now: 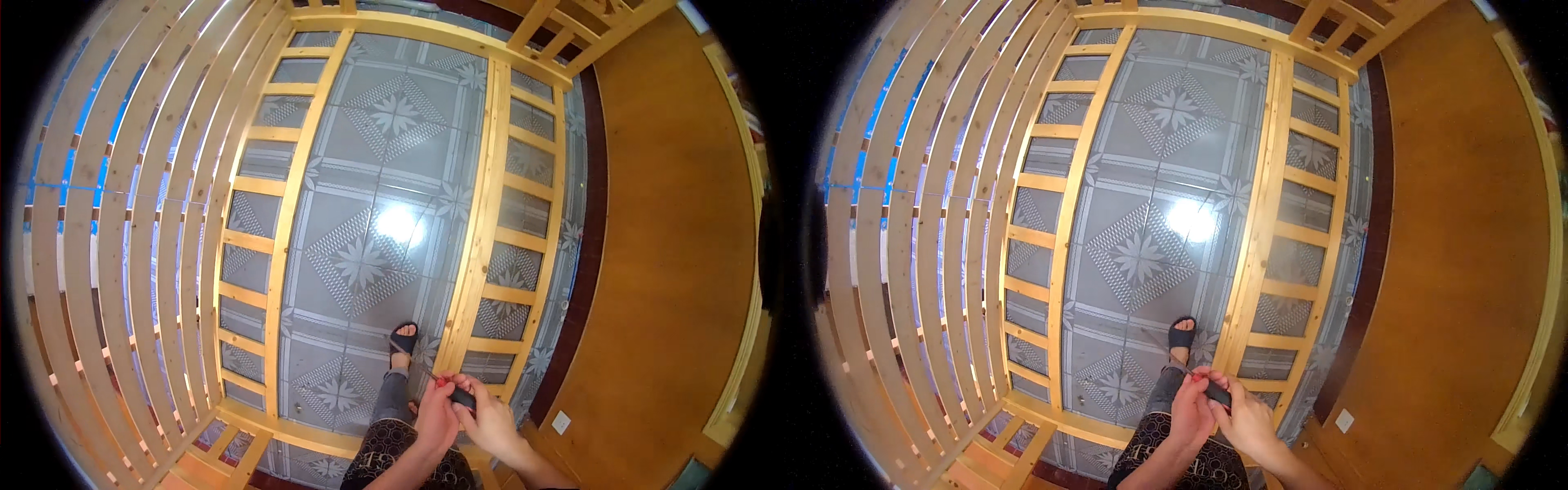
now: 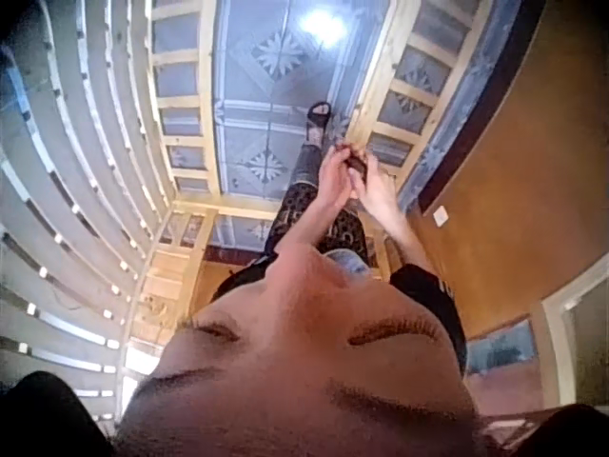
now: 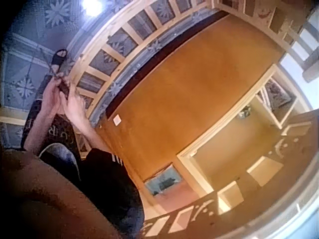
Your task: The person uses a screwdriver to tighten a screw into the frame of a wooden bed.
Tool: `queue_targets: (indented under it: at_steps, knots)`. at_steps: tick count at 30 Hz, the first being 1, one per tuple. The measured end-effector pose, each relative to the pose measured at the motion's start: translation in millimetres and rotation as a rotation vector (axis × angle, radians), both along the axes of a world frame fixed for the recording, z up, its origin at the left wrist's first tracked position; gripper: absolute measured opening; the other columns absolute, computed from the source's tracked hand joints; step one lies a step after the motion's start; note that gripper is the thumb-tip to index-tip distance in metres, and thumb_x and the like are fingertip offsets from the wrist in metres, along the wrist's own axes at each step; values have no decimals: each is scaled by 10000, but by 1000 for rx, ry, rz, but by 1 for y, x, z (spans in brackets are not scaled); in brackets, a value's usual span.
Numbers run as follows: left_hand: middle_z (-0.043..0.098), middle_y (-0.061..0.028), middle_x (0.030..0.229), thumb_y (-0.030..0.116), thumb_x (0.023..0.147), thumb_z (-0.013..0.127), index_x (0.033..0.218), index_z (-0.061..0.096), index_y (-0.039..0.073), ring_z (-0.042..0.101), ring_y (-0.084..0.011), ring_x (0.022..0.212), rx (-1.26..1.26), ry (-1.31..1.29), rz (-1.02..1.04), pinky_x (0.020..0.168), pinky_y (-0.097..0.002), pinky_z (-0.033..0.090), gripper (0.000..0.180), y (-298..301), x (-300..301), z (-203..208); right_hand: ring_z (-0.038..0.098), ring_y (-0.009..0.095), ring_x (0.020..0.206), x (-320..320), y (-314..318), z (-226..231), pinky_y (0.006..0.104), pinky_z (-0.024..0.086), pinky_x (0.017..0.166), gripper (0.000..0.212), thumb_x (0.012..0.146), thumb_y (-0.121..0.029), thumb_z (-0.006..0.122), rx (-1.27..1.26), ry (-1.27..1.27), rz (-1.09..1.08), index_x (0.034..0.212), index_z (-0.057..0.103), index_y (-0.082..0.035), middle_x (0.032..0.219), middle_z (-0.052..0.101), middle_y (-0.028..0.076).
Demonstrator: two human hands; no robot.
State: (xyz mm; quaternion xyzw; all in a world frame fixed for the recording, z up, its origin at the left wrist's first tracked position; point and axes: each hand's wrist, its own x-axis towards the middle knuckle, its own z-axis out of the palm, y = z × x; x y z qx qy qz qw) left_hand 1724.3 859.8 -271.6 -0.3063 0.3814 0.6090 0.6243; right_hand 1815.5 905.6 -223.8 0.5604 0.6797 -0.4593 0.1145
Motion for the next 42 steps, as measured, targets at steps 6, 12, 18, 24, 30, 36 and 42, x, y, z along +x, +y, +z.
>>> queue_targets:
  at_steps: [6, 12, 18, 24, 30, 36, 42]
  knots:
    - [533, -117, 965, 12, 854, 426, 1075, 450, 0, 517, -215, 918, 37, 62, 55, 877, -337, 426, 223, 52, -31, 31, 608, 394, 890, -33, 43, 22, 447, 490, 739, 543, 839, -276, 574, 93, 48, -5, 1249, 365, 14, 993, 604, 237]
    - [535, -111, 973, 8, 846, 428, 1087, 452, 9, 520, -205, 923, 18, 62, 93, 874, -324, 426, 241, 76, -52, 40, 594, 394, 931, -58, 68, 31, 439, 482, 771, 517, 852, -239, 558, 45, 86, 11, 1253, 356, 17, 1043, 583, 242]
    - [539, -97, 944, 3, 843, 421, 1042, 464, 21, 527, -200, 906, 51, 47, 152, 854, -322, 436, 205, 102, -83, 37, 601, 419, 878, -88, 104, 27, 448, 492, 729, 484, 839, -236, 558, 33, 136, 76, 1234, 378, -21, 999, 594, 243]
    - [527, -94, 939, -22, 831, 411, 1021, 456, 10, 521, -185, 879, 73, 143, 221, 832, -310, 441, 198, 154, -121, 41, 600, 405, 892, -127, 159, 24, 442, 491, 745, 507, 839, -242, 563, 38, 155, 178, 1259, 376, -28, 1021, 595, 216]
    - [510, -92, 947, -46, 825, 398, 1035, 442, 3, 505, -170, 884, 96, 181, 301, 836, -297, 435, 220, 220, -145, 63, 603, 383, 914, -151, 227, 33, 422, 497, 761, 541, 836, -256, 579, 102, 202, 241, 1280, 378, -20, 1048, 594, 198]
    - [515, -88, 973, -34, 845, 397, 1075, 438, 7, 509, -166, 917, 185, 194, 263, 857, -296, 431, 238, 273, -166, 76, 598, 369, 950, -168, 285, 48, 409, 490, 789, 515, 840, -231, 578, 76, 209, 232, 1264, 389, -10, 1067, 592, 193]
    - [528, -133, 1133, 158, 939, 362, 1159, 449, -1, 481, -195, 1035, 189, 480, 25, 949, -334, 369, 285, 317, -211, 88, 610, 313, 974, -205, 311, 42, 373, 482, 809, 434, 876, -178, 556, -27, 421, -57, 1241, 409, 5, 1081, 591, 209]
